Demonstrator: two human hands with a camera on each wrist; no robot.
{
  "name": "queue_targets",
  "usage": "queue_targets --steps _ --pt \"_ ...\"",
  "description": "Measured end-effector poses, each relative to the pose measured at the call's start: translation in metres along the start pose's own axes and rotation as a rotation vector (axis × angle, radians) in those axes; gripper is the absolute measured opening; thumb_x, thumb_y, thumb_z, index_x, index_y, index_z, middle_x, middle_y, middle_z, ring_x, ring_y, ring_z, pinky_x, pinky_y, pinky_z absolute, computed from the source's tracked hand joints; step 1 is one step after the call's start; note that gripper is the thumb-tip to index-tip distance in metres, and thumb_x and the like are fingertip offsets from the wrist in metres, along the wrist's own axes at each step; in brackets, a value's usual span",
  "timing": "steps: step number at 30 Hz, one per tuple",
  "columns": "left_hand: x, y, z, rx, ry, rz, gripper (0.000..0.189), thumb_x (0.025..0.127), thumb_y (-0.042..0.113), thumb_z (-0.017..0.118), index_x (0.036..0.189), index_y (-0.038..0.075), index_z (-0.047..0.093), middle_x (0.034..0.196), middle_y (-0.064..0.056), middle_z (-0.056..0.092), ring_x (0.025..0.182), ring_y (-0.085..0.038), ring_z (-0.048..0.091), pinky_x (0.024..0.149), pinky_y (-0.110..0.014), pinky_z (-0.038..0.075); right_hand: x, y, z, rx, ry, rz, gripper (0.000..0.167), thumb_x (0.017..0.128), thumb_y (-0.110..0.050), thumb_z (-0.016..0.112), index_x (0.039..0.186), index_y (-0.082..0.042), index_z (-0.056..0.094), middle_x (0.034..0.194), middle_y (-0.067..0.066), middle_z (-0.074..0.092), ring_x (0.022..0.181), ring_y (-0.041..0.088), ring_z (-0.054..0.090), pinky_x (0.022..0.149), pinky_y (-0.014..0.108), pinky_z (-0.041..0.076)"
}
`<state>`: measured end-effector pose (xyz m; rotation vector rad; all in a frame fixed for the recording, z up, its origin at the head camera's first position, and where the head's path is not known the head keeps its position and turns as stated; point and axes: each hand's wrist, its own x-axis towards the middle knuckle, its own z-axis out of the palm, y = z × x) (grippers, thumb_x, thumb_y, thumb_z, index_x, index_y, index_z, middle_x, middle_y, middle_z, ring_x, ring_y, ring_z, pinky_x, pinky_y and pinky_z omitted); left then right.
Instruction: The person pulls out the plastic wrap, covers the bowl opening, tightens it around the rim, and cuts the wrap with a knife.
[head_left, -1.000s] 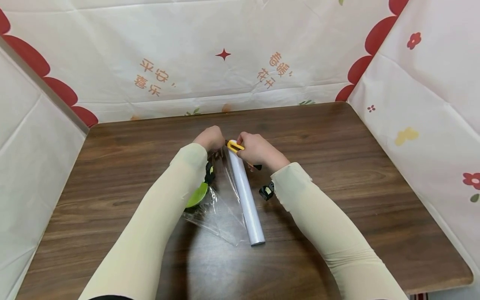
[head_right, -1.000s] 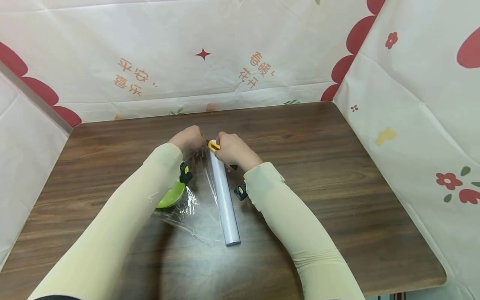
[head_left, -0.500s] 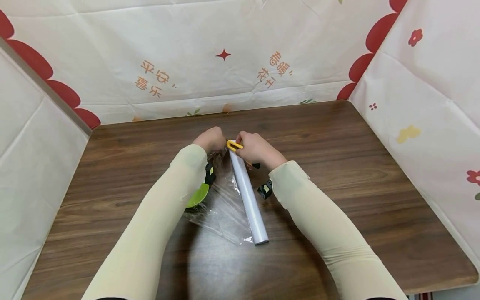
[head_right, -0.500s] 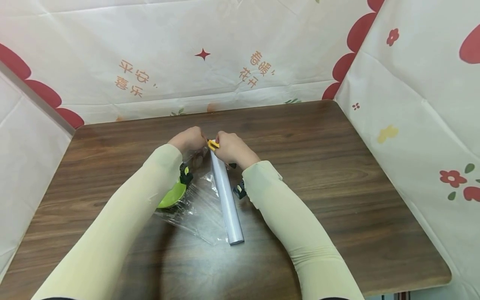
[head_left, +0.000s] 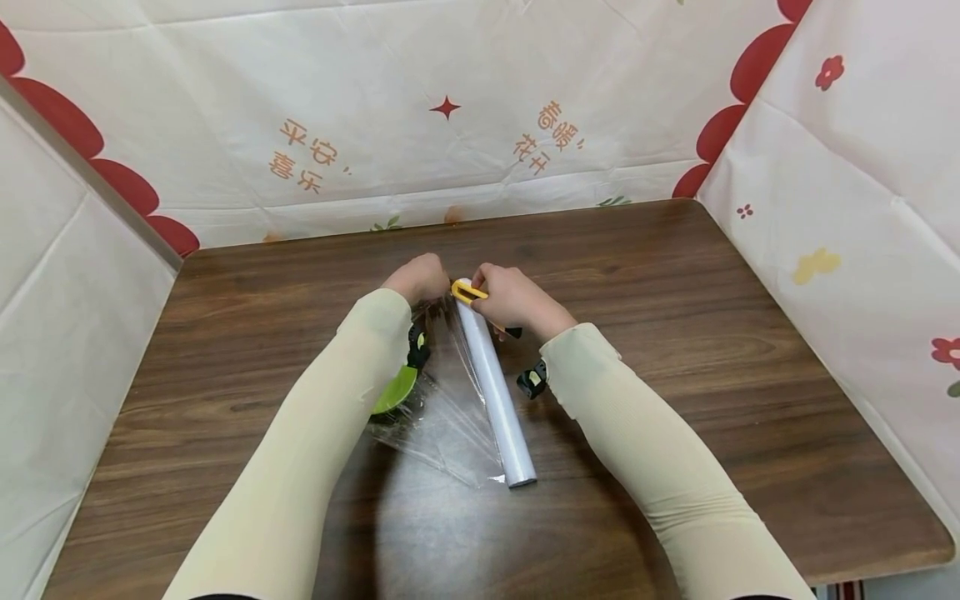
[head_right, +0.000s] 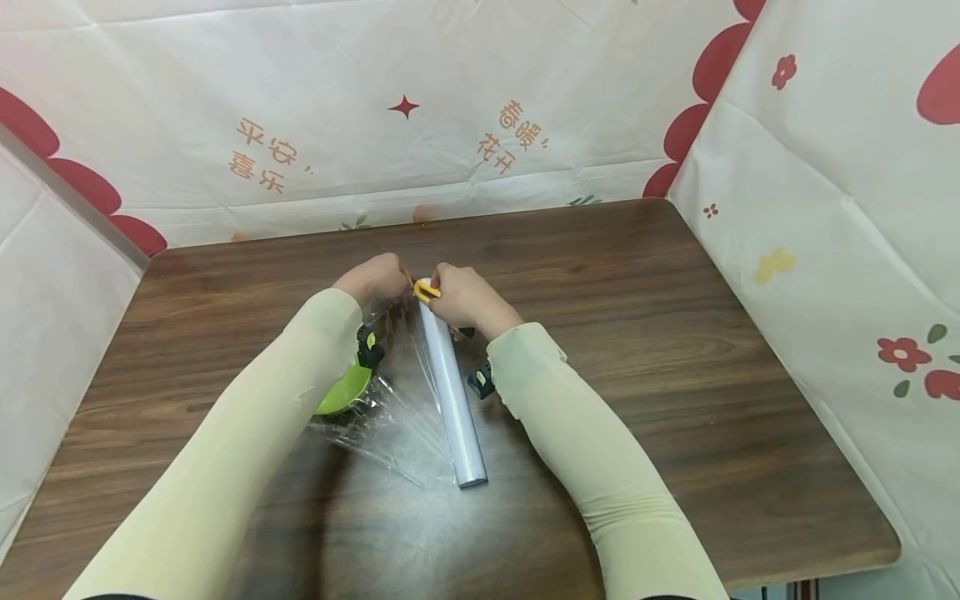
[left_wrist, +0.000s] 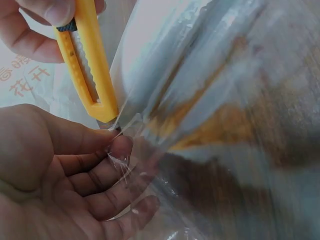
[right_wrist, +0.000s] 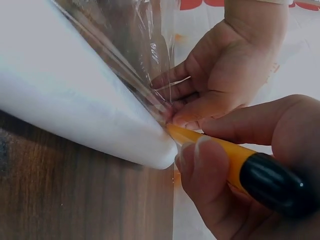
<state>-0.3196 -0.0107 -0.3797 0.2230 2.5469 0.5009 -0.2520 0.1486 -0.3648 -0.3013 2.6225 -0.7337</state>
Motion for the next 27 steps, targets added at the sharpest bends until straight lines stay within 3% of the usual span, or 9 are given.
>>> queue_targets --steps 12,20,27 --pt "-0.002 -0.002 -0.001 -0.036 -0.012 -0.024 0.024 0.096 0.006 0.041 0.075 0.007 0.051 0.066 -0.004 0.043 0.05 -0.013 0.036 0.049 -0.025 0.033 -0.008 0.006 0.001 0.043 -0.011 -0.018 0.035 0.097 -0.021 0.055 0.128 -0.008 0.046 0.076 0.013 0.065 0.047 0.02 0.061 0.044 0.03 0.051" --pt "-0.004 -0.003 -0.001 -0.029 -0.009 -0.006 0.025 0.097 0.007 0.04 0.075 0.006 0.052 0.065 -0.003 0.044 0.05 -0.013 0.035 0.049 -0.026 0.033 -0.015 0.013 0.002 0.098 -0.014 -0.045 0.034 0.097 -0.021 0.056 0.127 -0.009 0.047 0.09 0.016 0.065 0.05 0.023 0.063 0.047 0.033 0.054" --pt "-0.009 -0.004 -0.002 -0.082 -0.022 -0.003 0.02 0.099 0.01 0.039 0.09 0.003 0.055 0.079 -0.007 0.048 0.06 -0.017 0.04 0.054 -0.028 0.036 -0.02 0.017 0.004 0.16 -0.028 -0.045 0.034 0.097 -0.02 0.058 0.127 -0.009 0.047 0.098 0.015 0.063 0.05 0.024 0.062 0.049 0.035 0.055"
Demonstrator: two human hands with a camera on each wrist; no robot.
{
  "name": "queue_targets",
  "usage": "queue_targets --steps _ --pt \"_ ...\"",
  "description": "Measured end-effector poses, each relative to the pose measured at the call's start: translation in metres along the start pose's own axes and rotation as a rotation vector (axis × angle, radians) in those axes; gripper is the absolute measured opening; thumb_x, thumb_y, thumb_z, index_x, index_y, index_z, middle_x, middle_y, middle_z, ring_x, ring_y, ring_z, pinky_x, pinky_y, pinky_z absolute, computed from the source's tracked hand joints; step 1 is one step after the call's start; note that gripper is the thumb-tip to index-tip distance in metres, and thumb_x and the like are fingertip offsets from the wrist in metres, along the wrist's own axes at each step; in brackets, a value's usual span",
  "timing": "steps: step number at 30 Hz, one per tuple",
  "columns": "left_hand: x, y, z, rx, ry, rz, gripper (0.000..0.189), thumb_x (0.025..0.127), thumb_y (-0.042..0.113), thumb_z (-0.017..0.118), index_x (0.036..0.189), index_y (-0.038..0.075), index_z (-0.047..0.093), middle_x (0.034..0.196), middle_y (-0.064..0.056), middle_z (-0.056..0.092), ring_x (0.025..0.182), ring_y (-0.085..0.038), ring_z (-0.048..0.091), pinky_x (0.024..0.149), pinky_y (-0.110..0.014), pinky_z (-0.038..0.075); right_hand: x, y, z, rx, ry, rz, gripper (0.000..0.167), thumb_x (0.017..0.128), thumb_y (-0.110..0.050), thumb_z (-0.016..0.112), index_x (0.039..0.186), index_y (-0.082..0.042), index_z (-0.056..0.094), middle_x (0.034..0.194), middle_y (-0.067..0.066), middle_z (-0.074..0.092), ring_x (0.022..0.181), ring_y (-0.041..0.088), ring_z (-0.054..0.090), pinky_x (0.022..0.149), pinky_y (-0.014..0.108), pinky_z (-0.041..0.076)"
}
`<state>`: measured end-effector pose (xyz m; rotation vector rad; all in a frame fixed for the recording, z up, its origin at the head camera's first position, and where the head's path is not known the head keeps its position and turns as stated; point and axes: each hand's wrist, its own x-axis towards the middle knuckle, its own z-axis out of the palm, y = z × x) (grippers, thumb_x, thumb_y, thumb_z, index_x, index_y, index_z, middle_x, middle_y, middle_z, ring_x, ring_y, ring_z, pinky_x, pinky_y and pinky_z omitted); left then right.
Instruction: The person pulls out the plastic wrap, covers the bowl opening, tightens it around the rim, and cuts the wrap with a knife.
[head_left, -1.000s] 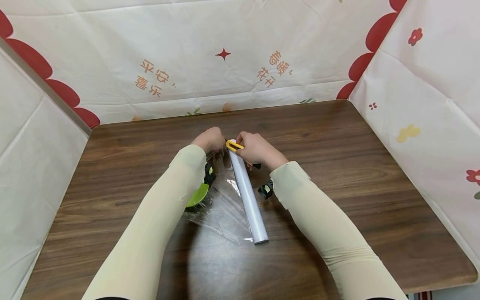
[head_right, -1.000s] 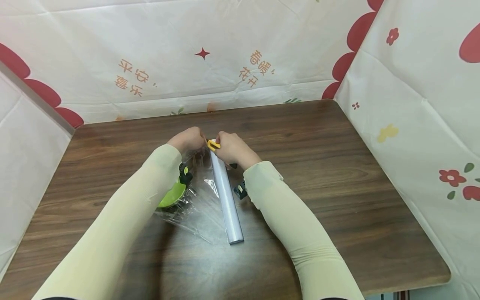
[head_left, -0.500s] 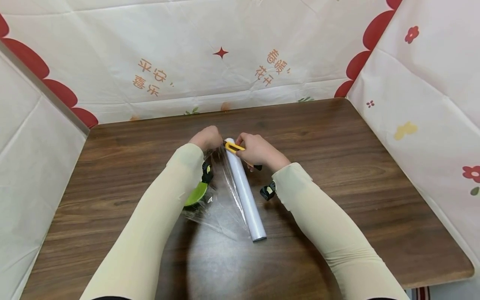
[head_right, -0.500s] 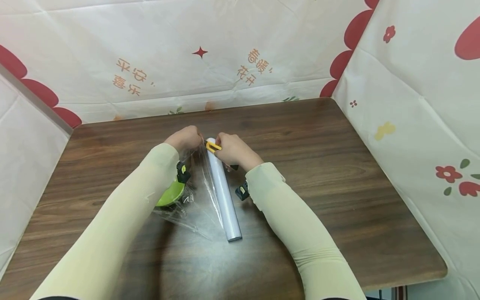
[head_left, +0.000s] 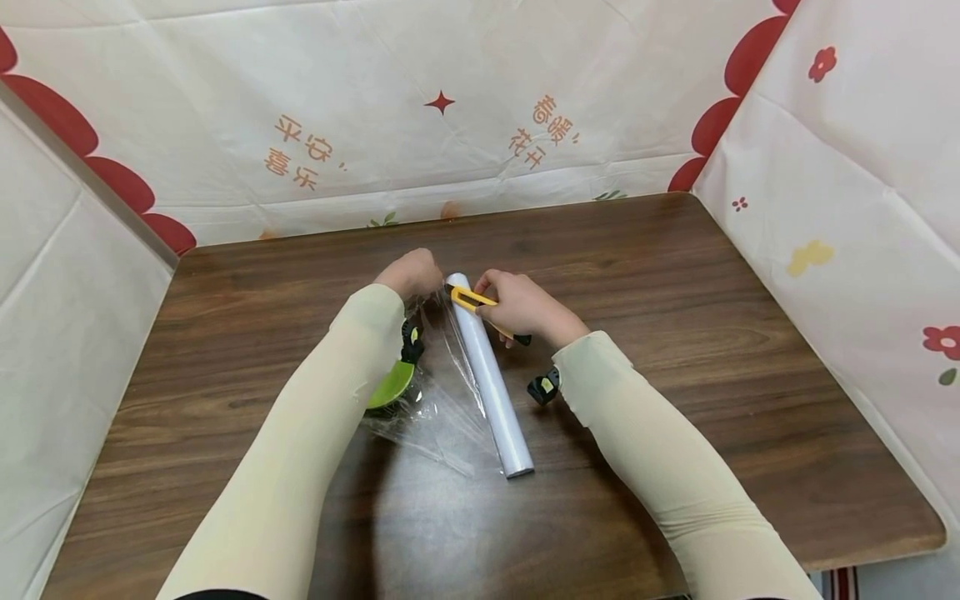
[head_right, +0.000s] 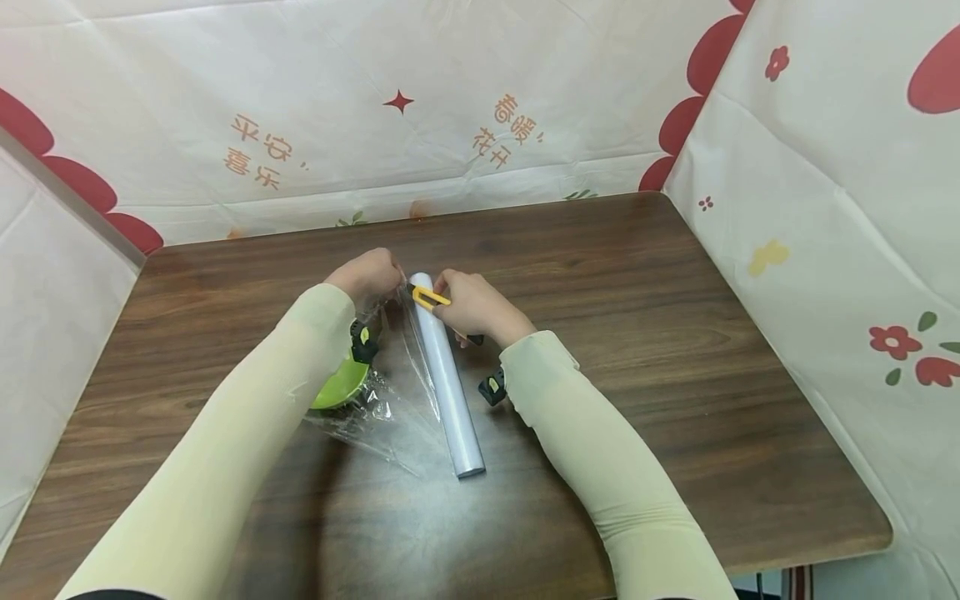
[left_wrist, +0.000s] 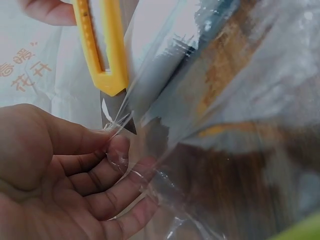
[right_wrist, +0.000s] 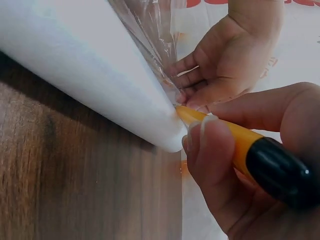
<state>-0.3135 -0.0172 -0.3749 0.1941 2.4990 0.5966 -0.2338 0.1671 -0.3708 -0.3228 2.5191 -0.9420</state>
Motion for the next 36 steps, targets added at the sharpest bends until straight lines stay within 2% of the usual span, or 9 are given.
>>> queue_targets --steps 3,9,16,23,36 --pt "-0.002 -0.001 -0.001 -0.015 0.002 -0.002 0.018 0.099 0.009 0.038 0.09 0.003 0.054 0.081 -0.008 0.046 0.061 -0.017 0.04 0.055 -0.029 0.038 -0.001 0.0 0.0 -0.003 -0.002 -0.007 0.034 0.097 -0.02 0.058 0.127 -0.009 0.047 0.097 0.016 0.063 0.05 0.024 0.063 0.049 0.035 0.055" --pt "-0.003 -0.003 -0.001 -0.006 0.005 0.009 0.02 0.097 0.006 0.037 0.082 0.006 0.049 0.079 -0.007 0.044 0.056 -0.014 0.036 0.054 -0.028 0.036 -0.004 0.002 0.001 -0.006 -0.011 -0.03 0.033 0.097 -0.019 0.056 0.127 -0.008 0.047 0.1 0.017 0.064 0.05 0.025 0.063 0.048 0.036 0.055" --pt "-0.001 -0.004 -0.003 0.011 -0.005 0.017 0.02 0.096 0.006 0.037 0.083 0.004 0.052 0.079 -0.008 0.048 0.052 -0.013 0.034 0.052 -0.027 0.034 -0.007 0.005 0.004 -0.007 -0.001 -0.037 0.033 0.097 -0.02 0.057 0.126 -0.009 0.047 0.1 0.016 0.065 0.05 0.025 0.063 0.048 0.036 0.055" --pt "0.002 -0.006 -0.004 -0.024 -0.023 0.001 0.02 0.1 0.01 0.037 0.089 0.003 0.053 0.08 -0.008 0.049 0.052 -0.013 0.035 0.053 -0.028 0.036 -0.01 0.007 0.006 0.001 0.003 -0.03 0.034 0.097 -0.02 0.057 0.127 -0.009 0.047 0.1 0.017 0.066 0.05 0.025 0.063 0.047 0.036 0.055" --pt "-0.001 -0.007 -0.005 -0.004 -0.008 0.033 0.025 0.098 0.01 0.039 0.078 0.004 0.053 0.083 -0.01 0.051 0.058 -0.016 0.042 0.056 -0.029 0.039 -0.021 0.009 0.011 0.009 0.024 -0.009 0.033 0.096 -0.02 0.059 0.125 -0.01 0.048 0.094 0.013 0.063 0.049 0.024 0.063 0.046 0.036 0.054"
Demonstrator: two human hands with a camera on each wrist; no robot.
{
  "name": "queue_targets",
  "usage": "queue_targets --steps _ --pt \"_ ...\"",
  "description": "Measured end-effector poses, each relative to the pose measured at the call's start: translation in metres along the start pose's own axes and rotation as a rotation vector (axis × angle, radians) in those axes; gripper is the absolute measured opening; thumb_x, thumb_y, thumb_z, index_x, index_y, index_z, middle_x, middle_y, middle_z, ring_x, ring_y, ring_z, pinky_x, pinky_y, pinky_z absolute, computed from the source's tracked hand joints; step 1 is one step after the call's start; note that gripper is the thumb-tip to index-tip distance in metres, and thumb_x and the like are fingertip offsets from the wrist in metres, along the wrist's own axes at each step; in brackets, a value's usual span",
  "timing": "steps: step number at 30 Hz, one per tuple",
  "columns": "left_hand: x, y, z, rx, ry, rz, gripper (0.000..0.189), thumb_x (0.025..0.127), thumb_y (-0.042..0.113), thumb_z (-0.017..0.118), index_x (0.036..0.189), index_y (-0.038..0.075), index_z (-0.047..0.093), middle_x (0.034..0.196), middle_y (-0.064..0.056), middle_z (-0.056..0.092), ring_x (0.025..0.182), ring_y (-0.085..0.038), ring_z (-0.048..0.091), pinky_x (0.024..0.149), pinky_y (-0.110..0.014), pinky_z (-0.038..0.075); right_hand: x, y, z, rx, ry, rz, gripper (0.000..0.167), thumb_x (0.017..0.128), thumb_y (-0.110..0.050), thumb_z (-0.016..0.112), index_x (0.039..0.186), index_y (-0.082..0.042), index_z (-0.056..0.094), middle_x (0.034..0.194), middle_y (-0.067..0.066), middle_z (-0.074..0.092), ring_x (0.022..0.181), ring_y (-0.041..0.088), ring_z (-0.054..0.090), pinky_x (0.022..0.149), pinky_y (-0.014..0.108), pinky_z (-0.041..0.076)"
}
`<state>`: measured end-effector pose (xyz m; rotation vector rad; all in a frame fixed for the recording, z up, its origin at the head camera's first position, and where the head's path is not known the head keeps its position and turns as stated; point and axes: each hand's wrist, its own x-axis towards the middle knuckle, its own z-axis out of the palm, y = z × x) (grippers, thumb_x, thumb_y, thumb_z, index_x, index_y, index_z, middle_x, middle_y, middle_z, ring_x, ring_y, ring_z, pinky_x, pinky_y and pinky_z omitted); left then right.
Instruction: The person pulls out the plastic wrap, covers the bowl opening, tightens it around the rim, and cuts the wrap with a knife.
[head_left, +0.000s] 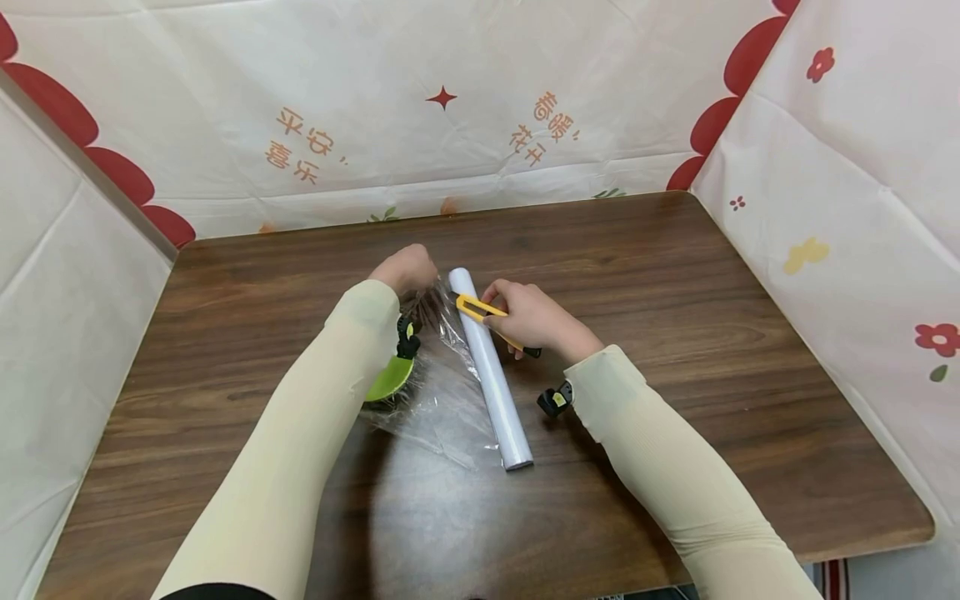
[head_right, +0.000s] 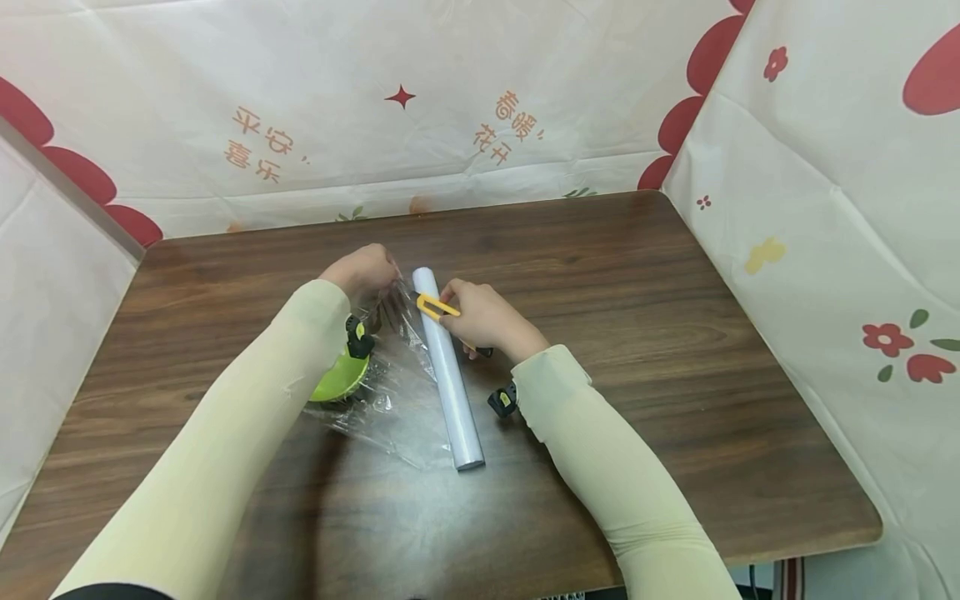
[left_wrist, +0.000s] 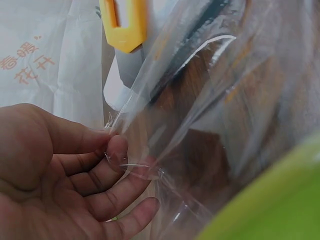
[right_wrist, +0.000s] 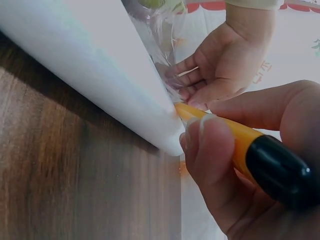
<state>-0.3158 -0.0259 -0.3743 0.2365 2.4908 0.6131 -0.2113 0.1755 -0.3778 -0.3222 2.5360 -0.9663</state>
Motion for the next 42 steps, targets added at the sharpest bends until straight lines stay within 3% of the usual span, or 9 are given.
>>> queue_targets --steps 14,23,29,36,42 --pt "0.0 -0.002 -0.001 -0.031 -0.007 0.011 0.026 0.097 0.007 0.038 0.075 0.005 0.051 0.08 -0.008 0.05 0.056 -0.015 0.04 0.054 -0.028 0.038 -0.011 -0.002 0.004 -0.023 -0.001 -0.006 0.032 0.095 -0.018 0.059 0.124 -0.009 0.049 0.095 0.013 0.065 0.047 0.024 0.061 0.045 0.035 0.053" --pt "-0.003 -0.002 -0.002 -0.026 -0.002 0.005 0.021 0.099 0.009 0.038 0.084 0.004 0.052 0.09 -0.011 0.051 0.056 -0.014 0.037 0.055 -0.028 0.036 -0.017 -0.001 0.005 -0.041 -0.007 -0.015 0.032 0.096 -0.02 0.058 0.125 -0.01 0.048 0.092 0.013 0.066 0.047 0.023 0.061 0.044 0.034 0.053" --pt "-0.003 -0.003 -0.003 -0.013 -0.008 0.028 0.027 0.099 0.009 0.036 0.078 0.005 0.052 0.088 -0.011 0.05 0.055 -0.014 0.037 0.055 -0.028 0.037 -0.02 0.001 0.006 -0.055 -0.004 0.0 0.033 0.096 -0.02 0.058 0.126 -0.01 0.048 0.092 0.011 0.064 0.048 0.023 0.062 0.044 0.034 0.053" --pt "-0.003 -0.004 -0.004 0.026 -0.006 0.048 0.028 0.099 0.009 0.037 0.085 -0.002 0.059 0.093 -0.012 0.053 0.061 -0.016 0.042 0.059 -0.029 0.039 -0.025 0.002 0.008 -0.05 -0.001 0.002 0.032 0.096 -0.02 0.058 0.126 -0.011 0.049 0.095 0.011 0.065 0.048 0.023 0.061 0.044 0.034 0.053" --pt "-0.005 -0.004 -0.004 0.041 0.006 0.059 0.03 0.1 0.011 0.039 0.083 -0.001 0.06 0.084 -0.009 0.052 0.061 -0.016 0.044 0.061 -0.029 0.041 -0.03 0.003 0.008 -0.052 -0.005 0.003 0.033 0.096 -0.02 0.058 0.126 -0.011 0.049 0.095 0.012 0.065 0.048 0.022 0.061 0.045 0.033 0.053"
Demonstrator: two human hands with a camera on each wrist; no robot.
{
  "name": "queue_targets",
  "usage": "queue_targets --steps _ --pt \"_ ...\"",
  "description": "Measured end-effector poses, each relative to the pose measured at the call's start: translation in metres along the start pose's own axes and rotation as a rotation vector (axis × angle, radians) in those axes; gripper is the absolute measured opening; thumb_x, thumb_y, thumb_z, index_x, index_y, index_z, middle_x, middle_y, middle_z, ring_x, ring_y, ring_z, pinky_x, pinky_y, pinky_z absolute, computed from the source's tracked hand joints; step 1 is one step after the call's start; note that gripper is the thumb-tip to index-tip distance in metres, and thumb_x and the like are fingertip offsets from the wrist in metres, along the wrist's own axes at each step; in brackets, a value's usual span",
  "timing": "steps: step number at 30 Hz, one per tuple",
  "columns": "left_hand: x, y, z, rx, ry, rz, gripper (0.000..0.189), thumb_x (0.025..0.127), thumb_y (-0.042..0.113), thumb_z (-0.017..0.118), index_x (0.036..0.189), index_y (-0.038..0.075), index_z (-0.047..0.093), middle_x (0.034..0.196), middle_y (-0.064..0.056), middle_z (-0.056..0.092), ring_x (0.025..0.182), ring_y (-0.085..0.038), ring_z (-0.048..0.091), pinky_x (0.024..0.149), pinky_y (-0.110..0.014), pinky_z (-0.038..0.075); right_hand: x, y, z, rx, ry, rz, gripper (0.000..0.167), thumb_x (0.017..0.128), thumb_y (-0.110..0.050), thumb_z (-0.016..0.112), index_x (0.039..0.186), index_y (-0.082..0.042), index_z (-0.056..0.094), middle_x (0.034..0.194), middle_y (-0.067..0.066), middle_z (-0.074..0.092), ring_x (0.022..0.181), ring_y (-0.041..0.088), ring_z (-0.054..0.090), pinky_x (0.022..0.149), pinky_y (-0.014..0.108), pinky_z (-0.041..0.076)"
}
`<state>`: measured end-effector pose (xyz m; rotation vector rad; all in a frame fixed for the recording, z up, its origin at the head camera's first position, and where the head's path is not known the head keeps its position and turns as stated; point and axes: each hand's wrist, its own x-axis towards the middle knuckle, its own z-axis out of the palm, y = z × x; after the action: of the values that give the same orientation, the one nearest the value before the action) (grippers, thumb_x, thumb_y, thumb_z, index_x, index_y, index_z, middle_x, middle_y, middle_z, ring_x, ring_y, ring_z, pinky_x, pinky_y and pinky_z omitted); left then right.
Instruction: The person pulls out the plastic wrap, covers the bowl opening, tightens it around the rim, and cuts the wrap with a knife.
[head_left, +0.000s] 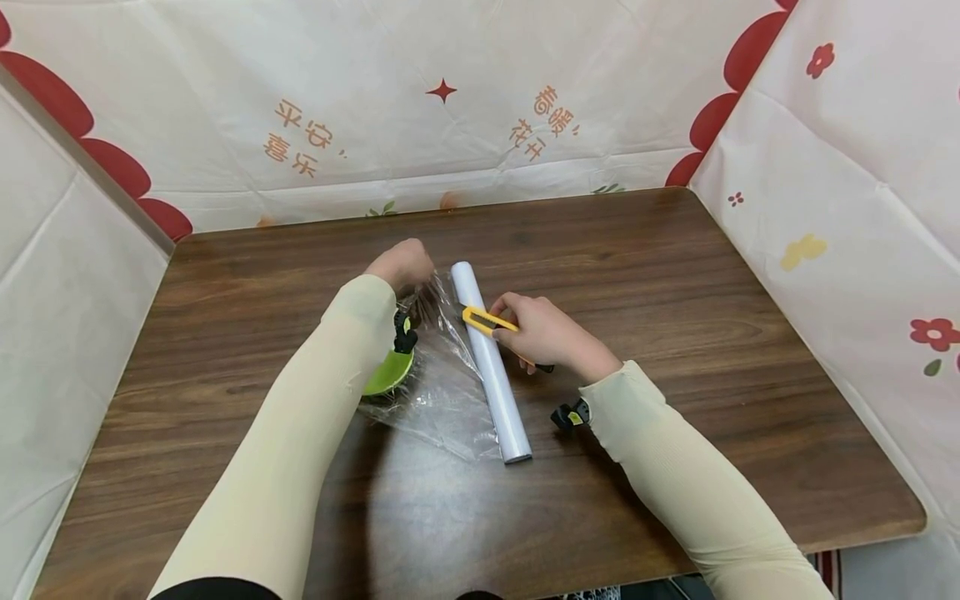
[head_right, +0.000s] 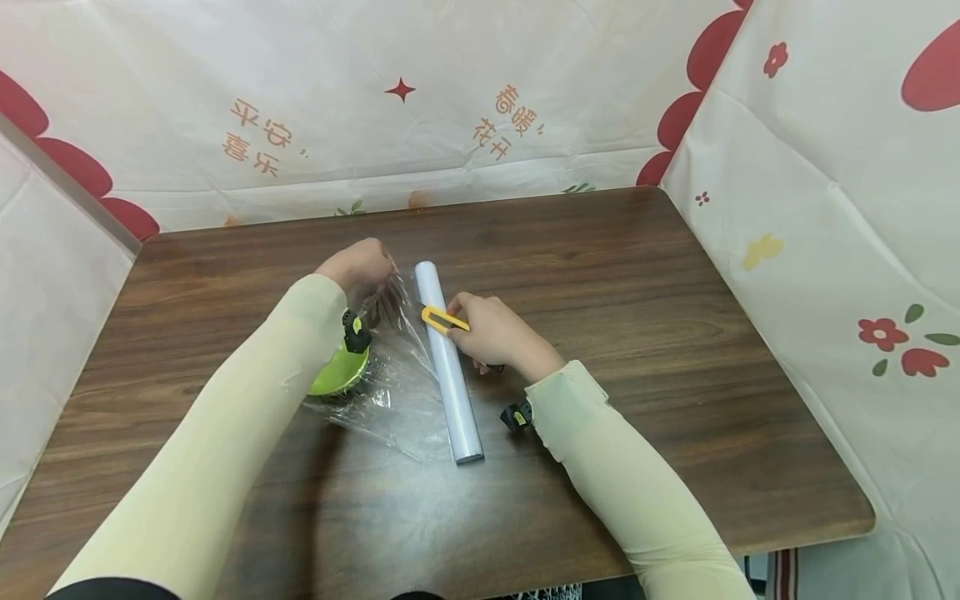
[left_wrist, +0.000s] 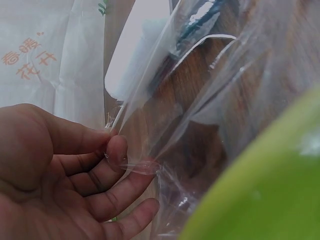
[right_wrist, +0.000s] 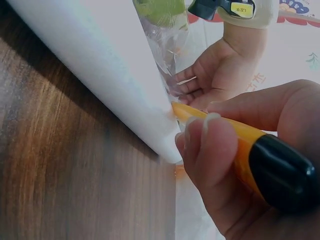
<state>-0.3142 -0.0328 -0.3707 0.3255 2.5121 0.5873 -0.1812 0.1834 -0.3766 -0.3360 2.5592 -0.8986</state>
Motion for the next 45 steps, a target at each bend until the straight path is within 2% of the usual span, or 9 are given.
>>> queue_targets --steps 4,7,13,18,20,28,35,40,45 --pt "-0.001 0.0 0.0 0.002 0.012 0.009 0.03 0.1 0.011 0.04 0.075 0.004 0.055 0.082 -0.009 0.052 0.059 -0.016 0.043 0.06 -0.028 0.04 -0.003 0.001 0.0 -0.003 0.002 0.001 0.033 0.096 -0.02 0.058 0.126 -0.011 0.05 0.096 0.01 0.065 0.048 0.022 0.06 0.045 0.032 0.053" --pt "-0.002 0.001 0.0 0.006 0.022 0.007 0.03 0.099 0.011 0.042 0.071 0.006 0.053 0.088 -0.011 0.053 0.063 -0.017 0.046 0.061 -0.028 0.041 -0.005 0.001 0.0 0.0 0.001 -0.003 0.033 0.096 -0.02 0.058 0.126 -0.01 0.05 0.095 0.01 0.065 0.047 0.022 0.061 0.044 0.033 0.053" --pt "-0.005 0.0 -0.001 -0.05 0.017 -0.029 0.022 0.096 0.008 0.04 0.078 0.005 0.052 0.108 -0.016 0.055 0.077 -0.022 0.051 0.067 -0.029 0.044 -0.008 0.0 0.001 0.007 -0.008 -0.008 0.033 0.097 -0.02 0.057 0.127 -0.01 0.05 0.093 0.013 0.065 0.048 0.022 0.061 0.045 0.033 0.053" --pt "-0.006 -0.003 -0.002 -0.136 0.007 -0.037 0.02 0.097 0.006 0.037 0.084 0.003 0.052 0.114 -0.017 0.053 0.07 -0.021 0.049 0.066 -0.031 0.045 -0.012 0.001 0.002 0.003 -0.013 -0.011 0.032 0.097 -0.021 0.057 0.127 -0.01 0.051 0.096 0.013 0.066 0.047 0.022 0.061 0.044 0.033 0.053" --pt "-0.006 -0.004 -0.002 -0.161 0.005 -0.04 0.019 0.096 0.005 0.036 0.085 0.004 0.051 0.112 -0.017 0.053 0.067 -0.019 0.048 0.065 -0.032 0.046 -0.014 0.0 0.003 -0.004 -0.014 -0.016 0.032 0.097 -0.021 0.057 0.127 -0.01 0.051 0.095 0.013 0.067 0.046 0.021 0.061 0.044 0.033 0.053" --pt "-0.007 -0.006 -0.001 -0.153 0.027 -0.029 0.018 0.095 0.004 0.036 0.08 0.006 0.047 0.095 -0.012 0.049 0.07 -0.02 0.045 0.072 -0.034 0.046 -0.02 0.0 0.004 -0.019 -0.012 -0.015 0.033 0.097 -0.02 0.057 0.127 -0.01 0.051 0.092 0.013 0.066 0.045 0.021 0.06 0.043 0.033 0.052" --pt "-0.008 -0.006 -0.001 -0.116 0.047 -0.001 0.02 0.092 0.003 0.037 0.077 0.007 0.048 0.09 -0.011 0.05 0.066 -0.019 0.045 0.066 -0.031 0.043 -0.024 0.003 0.006 -0.022 -0.015 -0.01 0.032 0.097 -0.022 0.057 0.127 -0.013 0.052 0.091 0.012 0.066 0.045 0.02 0.06 0.043 0.032 0.052" --pt "-0.008 -0.007 -0.002 -0.161 0.029 -0.026 0.016 0.093 0.004 0.037 0.082 0.005 0.048 0.092 -0.011 0.049 0.064 -0.018 0.044 0.063 -0.031 0.042 -0.028 0.004 0.007 -0.026 -0.016 -0.023 0.033 0.097 -0.023 0.056 0.128 -0.012 0.052 0.091 0.011 0.066 0.045 0.02 0.059 0.043 0.031 0.051" --pt "-0.008 -0.009 -0.002 -0.171 0.026 -0.037 0.018 0.093 0.005 0.038 0.079 0.006 0.048 0.083 -0.008 0.048 0.054 -0.013 0.038 0.054 -0.027 0.037 -0.031 0.004 0.008 -0.031 -0.016 -0.024 0.033 0.097 -0.022 0.056 0.128 -0.012 0.053 0.089 0.012 0.066 0.044 0.019 0.058 0.042 0.031 0.051"
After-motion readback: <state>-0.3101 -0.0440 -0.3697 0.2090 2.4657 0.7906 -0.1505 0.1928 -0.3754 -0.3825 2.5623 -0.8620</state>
